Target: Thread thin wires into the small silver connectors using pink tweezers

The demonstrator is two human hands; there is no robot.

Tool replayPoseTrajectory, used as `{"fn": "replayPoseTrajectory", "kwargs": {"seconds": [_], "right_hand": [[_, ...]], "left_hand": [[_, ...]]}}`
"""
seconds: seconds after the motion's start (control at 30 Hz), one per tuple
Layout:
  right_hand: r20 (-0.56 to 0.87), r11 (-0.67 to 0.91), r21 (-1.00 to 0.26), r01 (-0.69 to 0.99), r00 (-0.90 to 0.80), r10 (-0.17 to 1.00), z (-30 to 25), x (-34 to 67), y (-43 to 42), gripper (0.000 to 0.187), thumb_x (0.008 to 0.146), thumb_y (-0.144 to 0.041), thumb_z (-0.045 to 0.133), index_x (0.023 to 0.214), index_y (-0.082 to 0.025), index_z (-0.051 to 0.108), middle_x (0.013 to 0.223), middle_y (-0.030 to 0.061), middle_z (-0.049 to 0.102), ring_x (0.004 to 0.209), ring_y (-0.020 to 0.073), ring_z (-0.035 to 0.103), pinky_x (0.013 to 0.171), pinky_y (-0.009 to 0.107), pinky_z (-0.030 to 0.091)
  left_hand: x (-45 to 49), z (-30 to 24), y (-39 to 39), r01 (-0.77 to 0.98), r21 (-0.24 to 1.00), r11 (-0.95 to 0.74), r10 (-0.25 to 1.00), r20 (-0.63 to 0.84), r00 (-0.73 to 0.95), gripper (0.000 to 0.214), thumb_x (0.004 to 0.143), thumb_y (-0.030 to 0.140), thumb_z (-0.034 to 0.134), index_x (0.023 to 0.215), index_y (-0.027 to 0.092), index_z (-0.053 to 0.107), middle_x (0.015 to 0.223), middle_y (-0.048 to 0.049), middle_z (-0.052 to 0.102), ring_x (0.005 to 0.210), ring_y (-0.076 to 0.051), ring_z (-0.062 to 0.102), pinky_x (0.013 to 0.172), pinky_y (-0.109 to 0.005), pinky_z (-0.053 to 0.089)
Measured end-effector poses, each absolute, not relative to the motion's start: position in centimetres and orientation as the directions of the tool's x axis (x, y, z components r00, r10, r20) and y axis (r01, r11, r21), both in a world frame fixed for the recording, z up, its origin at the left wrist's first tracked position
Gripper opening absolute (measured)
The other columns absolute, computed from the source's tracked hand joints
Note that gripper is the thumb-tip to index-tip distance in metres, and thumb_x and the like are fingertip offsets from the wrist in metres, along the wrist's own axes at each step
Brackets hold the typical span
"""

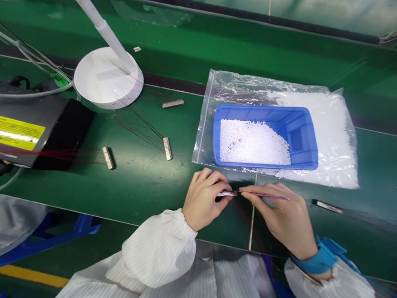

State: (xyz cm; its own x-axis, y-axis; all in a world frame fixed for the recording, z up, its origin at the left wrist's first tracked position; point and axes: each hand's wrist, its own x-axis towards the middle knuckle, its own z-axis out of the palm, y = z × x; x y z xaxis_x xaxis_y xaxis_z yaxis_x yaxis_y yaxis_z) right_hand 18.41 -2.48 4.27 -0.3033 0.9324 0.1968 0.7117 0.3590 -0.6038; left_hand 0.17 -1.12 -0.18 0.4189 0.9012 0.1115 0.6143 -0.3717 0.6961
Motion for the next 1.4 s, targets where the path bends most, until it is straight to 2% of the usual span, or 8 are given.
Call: {"fn": "replayPoseTrajectory", "kwargs": {"seconds": [0.23,1.2,1.4], "right_hand": [[0.132,0.292,-0.628,0.722,-0.270,0.954,3.1,18.4,-2.6,0.015,0.088,-0.030,0.055,0.087,-0.023,0.068,0.086,-0.0005,0.073,0.076,0.0171,0.067,0.067,0.034,0.051],[0.134,0.264,-0.655,0.708,-0.235,0.963,3.0,18.4,-2.8,0.013,0.087,-0.028,0.057,0.087,-0.023,0.069,0.086,-0.0011,0.073,0.078,0.0178,0.067,0.068,0.034,0.051],[0.154,0.182,-0.686,0.705,-0.103,0.983,4.8,20.2,-2.8,0.010,0.084,-0.030,0.060,0.090,-0.027,0.069,0.088,-0.0027,0.072,0.079,0.0177,0.067,0.068,0.032,0.055]], "left_hand": [[0.1,-0.2,-1.1,0.610,0.698,-0.375,0.900,0.116,0.421,0.004,0.081,0.022,0.065,0.085,0.021,0.066,0.092,-0.0014,0.064,0.089,-0.019,0.051,0.078,-0.036,0.038],[0.2,-0.3,-1.1,0.604,0.702,-0.378,0.899,0.124,0.419,0.005,0.082,0.022,0.065,0.086,0.021,0.066,0.092,-0.0015,0.064,0.089,-0.020,0.051,0.078,-0.036,0.038],[0.2,-0.4,-1.2,0.599,0.704,-0.381,0.901,0.138,0.412,0.005,0.082,0.022,0.065,0.086,0.020,0.066,0.091,-0.0013,0.063,0.089,-0.019,0.050,0.077,-0.035,0.037]]}}
